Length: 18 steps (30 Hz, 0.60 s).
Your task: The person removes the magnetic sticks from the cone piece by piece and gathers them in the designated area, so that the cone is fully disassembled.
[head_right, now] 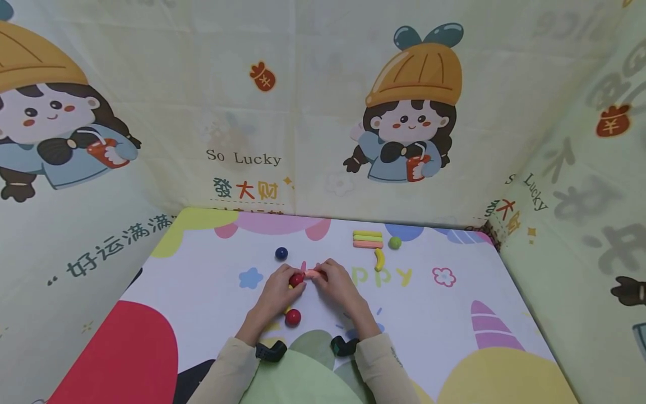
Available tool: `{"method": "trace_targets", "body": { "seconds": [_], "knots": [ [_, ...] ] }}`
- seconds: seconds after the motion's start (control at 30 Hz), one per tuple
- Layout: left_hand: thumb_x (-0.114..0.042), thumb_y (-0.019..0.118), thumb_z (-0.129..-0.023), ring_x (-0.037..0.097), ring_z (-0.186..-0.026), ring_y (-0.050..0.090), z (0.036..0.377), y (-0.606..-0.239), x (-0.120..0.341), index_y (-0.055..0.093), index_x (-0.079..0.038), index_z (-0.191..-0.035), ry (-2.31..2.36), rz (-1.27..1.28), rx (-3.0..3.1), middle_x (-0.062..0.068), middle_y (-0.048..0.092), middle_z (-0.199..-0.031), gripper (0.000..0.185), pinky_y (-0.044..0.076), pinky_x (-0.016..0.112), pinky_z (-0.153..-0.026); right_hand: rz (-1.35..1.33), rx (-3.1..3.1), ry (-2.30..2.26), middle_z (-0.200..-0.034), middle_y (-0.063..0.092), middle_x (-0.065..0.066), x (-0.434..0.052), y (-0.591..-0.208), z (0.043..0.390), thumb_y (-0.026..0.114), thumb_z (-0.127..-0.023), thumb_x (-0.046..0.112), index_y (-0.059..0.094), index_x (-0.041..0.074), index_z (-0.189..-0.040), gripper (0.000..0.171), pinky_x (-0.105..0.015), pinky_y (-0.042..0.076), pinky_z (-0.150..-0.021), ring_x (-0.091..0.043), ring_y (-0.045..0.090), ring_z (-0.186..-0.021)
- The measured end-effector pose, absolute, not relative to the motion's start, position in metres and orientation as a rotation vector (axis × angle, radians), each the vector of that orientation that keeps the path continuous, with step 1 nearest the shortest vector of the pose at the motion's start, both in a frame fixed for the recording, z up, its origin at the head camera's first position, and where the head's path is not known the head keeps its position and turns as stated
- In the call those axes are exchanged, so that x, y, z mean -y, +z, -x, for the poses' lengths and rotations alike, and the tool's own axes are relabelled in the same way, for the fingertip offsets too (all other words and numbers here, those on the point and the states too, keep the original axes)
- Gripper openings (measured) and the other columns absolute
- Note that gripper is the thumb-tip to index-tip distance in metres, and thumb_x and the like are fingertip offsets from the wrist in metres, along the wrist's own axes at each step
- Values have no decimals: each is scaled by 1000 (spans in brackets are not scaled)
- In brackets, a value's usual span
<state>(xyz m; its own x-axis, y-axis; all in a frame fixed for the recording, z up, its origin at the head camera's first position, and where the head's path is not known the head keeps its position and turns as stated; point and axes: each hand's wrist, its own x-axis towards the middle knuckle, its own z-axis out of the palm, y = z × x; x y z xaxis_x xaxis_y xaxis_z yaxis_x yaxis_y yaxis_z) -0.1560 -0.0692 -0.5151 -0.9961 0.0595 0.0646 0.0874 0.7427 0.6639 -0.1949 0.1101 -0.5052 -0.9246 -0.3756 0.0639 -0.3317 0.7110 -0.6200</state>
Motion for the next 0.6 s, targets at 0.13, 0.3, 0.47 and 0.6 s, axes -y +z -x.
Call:
{"method": "trace_targets", "body": {
  "seconds": [0.13, 0.3, 0.47, 0.6],
  "knots": [
    [-24, 75, -89, 20, -100, 59, 155, -515, 70, 69, -6, -121, -1123, 115, 2895, 9, 62, -114, 37, 60, 36, -89, 604, -2858, -1006, -96, 64, -3, -111, -506, 196, 76, -90, 22, 74, 6, -114, 29, -25, 51, -75, -12, 52, -81],
    [-24, 75, -89, 21, -98, 59, 156, -514, 70, 69, -6, -120, -1122, 122, 2890, 9, 62, -113, 36, 60, 37, -89, 602, -2854, -1008, -95, 64, -3, -111, -506, 197, 75, -91, 21, 74, 7, -115, 28, -24, 51, -74, -12, 52, -80],
    [-25, 76, -89, 20, -99, 60, 156, -514, 70, 70, -7, -119, -1122, 114, 2887, 9, 62, -113, 35, 60, 37, -89, 543, -2830, -1029, -97, 64, -2, -110, -504, 197, 75, -90, 23, 73, 9, -118, 31, -27, 54, -78, -13, 53, -83],
    [-25, 76, -89, 20, -98, 60, 156, -514, 70, 70, -6, -118, -1126, 112, 2888, 9, 62, -113, 35, 60, 36, -87, 506, -2823, -1018, -98, 64, -3, -110, -502, 198, 76, -89, 24, 72, 10, -118, 32, -27, 54, -79, -13, 54, -84]
  ]
}}
